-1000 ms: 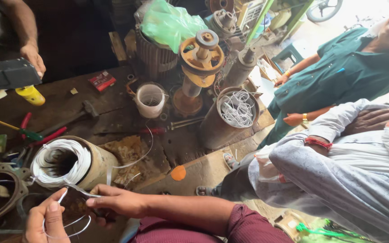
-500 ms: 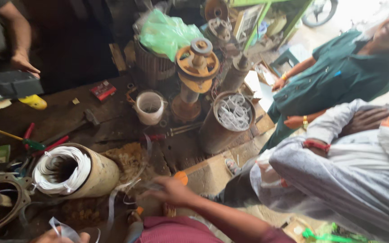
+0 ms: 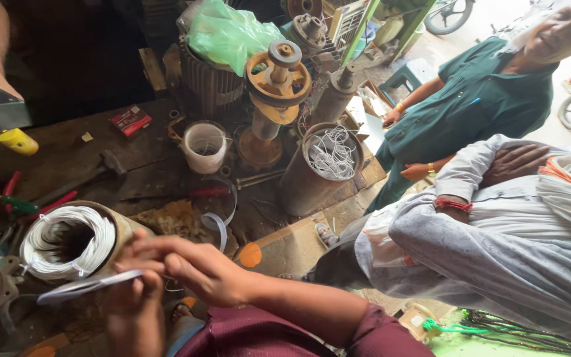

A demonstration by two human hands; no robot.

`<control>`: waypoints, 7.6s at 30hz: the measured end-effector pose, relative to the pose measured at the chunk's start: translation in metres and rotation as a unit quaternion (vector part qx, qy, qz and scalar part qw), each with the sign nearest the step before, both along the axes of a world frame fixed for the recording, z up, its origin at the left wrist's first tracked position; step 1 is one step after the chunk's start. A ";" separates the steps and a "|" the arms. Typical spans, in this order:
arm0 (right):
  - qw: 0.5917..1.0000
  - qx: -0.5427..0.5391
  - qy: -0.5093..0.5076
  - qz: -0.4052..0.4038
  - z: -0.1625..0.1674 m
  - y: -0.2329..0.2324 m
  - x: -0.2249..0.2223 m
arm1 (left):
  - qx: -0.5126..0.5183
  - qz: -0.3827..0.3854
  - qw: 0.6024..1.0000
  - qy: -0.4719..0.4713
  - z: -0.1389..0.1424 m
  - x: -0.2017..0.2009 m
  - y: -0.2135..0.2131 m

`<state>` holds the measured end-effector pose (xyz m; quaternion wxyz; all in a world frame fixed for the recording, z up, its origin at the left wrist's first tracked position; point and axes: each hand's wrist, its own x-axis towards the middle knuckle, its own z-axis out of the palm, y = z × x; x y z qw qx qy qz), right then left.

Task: The person opens a small electrical box, then winds white insulated wire by hand onto a cylindrical metal core. The person repeatedly pulls wire from a spool and wraps it around the core, adjusting the coil as it builds up.

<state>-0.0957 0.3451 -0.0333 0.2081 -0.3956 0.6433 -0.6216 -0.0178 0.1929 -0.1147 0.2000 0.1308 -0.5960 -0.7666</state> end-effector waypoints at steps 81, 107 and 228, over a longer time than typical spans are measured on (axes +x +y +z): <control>0.785 0.172 0.595 -0.025 0.012 -0.198 0.012 | -0.340 -0.123 0.927 0.100 -0.003 0.033 -0.222; 0.743 0.326 0.537 0.231 0.002 -0.269 -0.111 | -0.410 0.186 0.893 -0.020 0.009 0.027 -0.157; 0.946 0.258 -0.091 0.171 -0.028 -0.057 -0.100 | -0.355 0.176 0.917 0.029 0.050 -0.048 -0.119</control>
